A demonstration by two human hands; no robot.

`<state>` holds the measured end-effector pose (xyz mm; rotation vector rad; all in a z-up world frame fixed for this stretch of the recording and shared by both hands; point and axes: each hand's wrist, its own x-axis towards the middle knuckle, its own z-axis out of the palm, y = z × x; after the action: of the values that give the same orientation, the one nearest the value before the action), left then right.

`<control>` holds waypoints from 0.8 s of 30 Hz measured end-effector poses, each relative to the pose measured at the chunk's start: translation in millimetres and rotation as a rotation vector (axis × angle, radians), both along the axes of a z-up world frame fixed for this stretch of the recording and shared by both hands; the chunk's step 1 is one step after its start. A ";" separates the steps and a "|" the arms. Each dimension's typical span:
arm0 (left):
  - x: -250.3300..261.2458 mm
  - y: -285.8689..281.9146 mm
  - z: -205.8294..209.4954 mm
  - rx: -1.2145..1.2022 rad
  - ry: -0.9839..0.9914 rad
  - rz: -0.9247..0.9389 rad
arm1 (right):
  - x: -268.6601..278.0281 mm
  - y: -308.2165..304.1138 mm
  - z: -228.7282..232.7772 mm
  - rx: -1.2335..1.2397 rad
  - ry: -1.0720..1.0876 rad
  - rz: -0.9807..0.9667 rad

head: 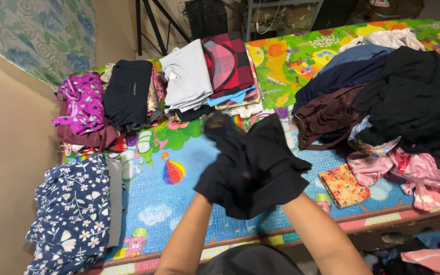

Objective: The person picks up clothing items from a pile and folds them by hand on a padded surface, placing each folded item onto a nearby stack.

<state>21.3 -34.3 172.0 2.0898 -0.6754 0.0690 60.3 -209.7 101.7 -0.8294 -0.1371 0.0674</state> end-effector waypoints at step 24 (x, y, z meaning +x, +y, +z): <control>-50.7 71.3 53.4 0.258 0.426 0.119 | 18.7 -66.4 1.4 0.218 0.038 -0.313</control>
<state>-29.4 37.0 225.4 2.2888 -0.3125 -0.4057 79.0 -276.0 103.1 -0.6230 0.0223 -0.2228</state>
